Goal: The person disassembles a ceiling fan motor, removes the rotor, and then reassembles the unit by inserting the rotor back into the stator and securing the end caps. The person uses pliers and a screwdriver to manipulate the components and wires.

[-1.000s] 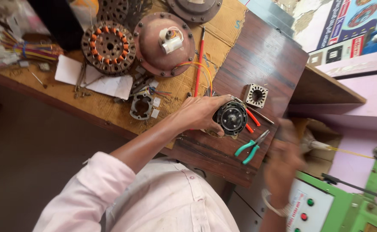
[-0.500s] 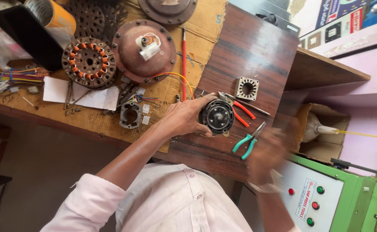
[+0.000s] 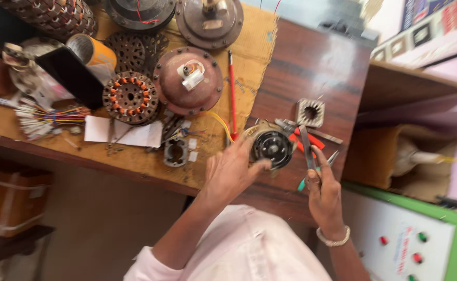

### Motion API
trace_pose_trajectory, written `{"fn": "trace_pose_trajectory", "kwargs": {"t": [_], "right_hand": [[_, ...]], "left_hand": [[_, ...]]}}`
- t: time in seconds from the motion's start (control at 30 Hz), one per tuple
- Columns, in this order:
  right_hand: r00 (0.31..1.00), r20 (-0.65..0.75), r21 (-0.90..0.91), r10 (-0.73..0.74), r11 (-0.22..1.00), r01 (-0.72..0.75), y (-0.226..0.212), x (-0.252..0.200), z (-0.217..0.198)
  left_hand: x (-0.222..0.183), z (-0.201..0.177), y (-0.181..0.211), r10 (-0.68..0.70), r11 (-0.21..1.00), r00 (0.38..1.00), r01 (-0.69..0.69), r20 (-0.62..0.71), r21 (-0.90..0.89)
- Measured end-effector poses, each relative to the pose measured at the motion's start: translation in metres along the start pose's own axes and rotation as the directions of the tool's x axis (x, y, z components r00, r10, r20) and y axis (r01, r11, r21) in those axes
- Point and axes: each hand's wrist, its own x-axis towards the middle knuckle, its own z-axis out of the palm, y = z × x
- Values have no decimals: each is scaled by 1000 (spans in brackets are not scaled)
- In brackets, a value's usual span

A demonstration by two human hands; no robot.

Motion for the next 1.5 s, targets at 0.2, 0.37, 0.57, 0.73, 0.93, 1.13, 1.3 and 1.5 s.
{"fn": "trace_pose_trajectory", "kwargs": {"t": [0.2,0.37,0.57,0.73,0.93,1.13,1.3,1.5], "right_hand": [[987,-8,-65,-160,985,159,34,-26,-9],[956,3,-353,-292,895,274,39,-40,-18],[931,47,-260,-362,895,361,-10,-10,8],[945,-130,-175,-301,945,277,-25,-24,-22],[936,75,-448,-345,827,340,-2,-18,9],[931,-210,-99,-297,954,282,20,-39,-20],[969,-223,130,-102,982,134,31,-41,-12],[978,-42,80,-203,975,205,41,-56,6]], "left_hand": [[51,9,-31,289,938,950,-305,-116,-165],[114,49,-60,266,819,908,-35,325,-572],[116,71,-72,153,537,949,155,277,-829],[102,66,-63,18,491,967,214,256,-844],[87,65,-49,-8,362,977,201,212,-910],[70,80,-41,-152,473,988,63,-11,-879],[23,105,-36,-192,773,961,23,-199,-634],[28,98,-65,-85,767,979,-53,-184,-639]]}}
